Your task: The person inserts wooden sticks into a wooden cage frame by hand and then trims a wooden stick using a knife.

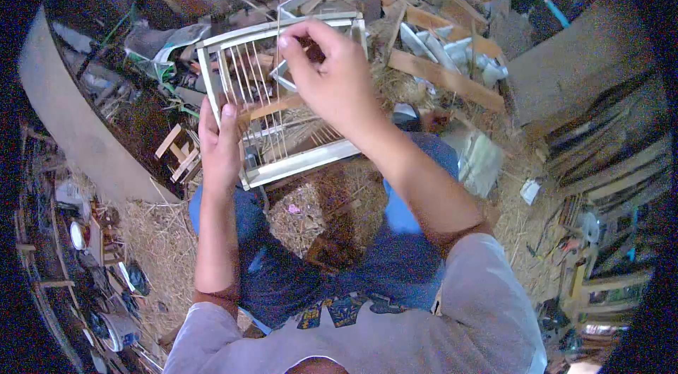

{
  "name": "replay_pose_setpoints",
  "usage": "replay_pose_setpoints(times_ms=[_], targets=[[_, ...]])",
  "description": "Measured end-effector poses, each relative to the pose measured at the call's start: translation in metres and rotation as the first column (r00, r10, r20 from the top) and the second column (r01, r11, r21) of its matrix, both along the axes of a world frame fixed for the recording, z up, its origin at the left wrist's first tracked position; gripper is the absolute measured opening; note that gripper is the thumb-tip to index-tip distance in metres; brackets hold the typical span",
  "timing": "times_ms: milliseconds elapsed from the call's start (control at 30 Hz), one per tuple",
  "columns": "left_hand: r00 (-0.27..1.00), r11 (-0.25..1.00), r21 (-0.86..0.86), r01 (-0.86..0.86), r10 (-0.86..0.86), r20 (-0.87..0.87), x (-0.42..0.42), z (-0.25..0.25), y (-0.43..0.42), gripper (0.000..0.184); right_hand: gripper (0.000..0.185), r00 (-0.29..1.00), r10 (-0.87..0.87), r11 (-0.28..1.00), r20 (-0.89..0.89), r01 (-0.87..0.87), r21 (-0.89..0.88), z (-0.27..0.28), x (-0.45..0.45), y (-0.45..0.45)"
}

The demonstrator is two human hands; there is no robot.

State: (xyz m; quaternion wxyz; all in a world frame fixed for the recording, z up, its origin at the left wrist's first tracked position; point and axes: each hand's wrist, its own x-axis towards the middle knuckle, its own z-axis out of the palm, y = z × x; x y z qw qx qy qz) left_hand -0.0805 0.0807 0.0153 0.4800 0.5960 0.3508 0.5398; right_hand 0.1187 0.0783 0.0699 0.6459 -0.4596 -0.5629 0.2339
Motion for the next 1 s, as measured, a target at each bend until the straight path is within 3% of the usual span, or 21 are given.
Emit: replay_pose_setpoints(times_ms=[100,133,200,267,400,600,700,767,800,867,1000], targets=[[0.996,0.998,-0.055,0.007,-0.012,-0.089,0.006,0.008,-0.011,0.039,0.017,0.998,0.029,0.997,-0.061,-0.034,-0.072,-0.002,0.005,0.007],[0.999,0.999,-0.031,-0.032,0.030,-0.045,0.012,0.007,-0.012,0.024,0.017,0.999,0.026,0.996,-0.037,-0.029,-0.083,-0.005,0.007,0.009],[0.998,0.999,-0.032,-0.033,0.031,-0.054,0.011,0.004,-0.010,0.025,0.017,1.000,0.024,0.995,-0.015,-0.025,-0.096,-0.007,0.010,0.012],[0.998,0.999,-0.032,-0.036,0.034,-0.060,0.011,0.003,-0.009,0.025,0.017,0.999,-0.035,0.999,0.007,0.035,0.034,-0.004,0.013,0.013],[0.997,1.000,-0.008,-0.019,0.018,-0.070,0.012,0.006,-0.008,0.023,0.018,0.993,-0.068,0.997,0.094,0.071,-0.028,0.008,0.022,0.006],[0.992,0.999,-0.006,-0.034,0.033,-0.119,0.011,0.003,-0.007,0.021,0.023,0.980,0.019,0.997,0.197,-0.005,-0.076,0.000,0.031,0.008],[0.995,0.998,-0.018,-0.054,0.052,-0.088,0.010,0.003,-0.008,0.023,0.026,0.993,0.107,0.986,0.047,-0.100,-0.133,-0.008,0.031,0.011],[0.985,0.997,-0.077,0.001,-0.014,-0.172,0.007,0.005,-0.008,0.025,0.024,0.991,0.087,0.980,-0.102,-0.103,-0.172,-0.011,0.031,0.013],[0.981,1.000,-0.017,-0.011,0.008,-0.193,0.011,0.007,-0.009,0.021,0.024,0.991,0.088,0.980,-0.101,-0.104,-0.172,-0.008,0.032,0.012],[0.980,0.999,-0.040,-0.006,-0.002,-0.200,0.008,0.008,-0.010,0.021,0.024,0.974,-0.028,0.999,0.223,0.030,-0.010,0.001,0.036,0.008],[0.988,0.998,-0.061,-0.006,-0.003,-0.154,0.007,0.009,-0.009,0.024,0.027,0.905,-0.074,0.982,0.419,-0.006,0.187,0.003,0.051,0.017]])
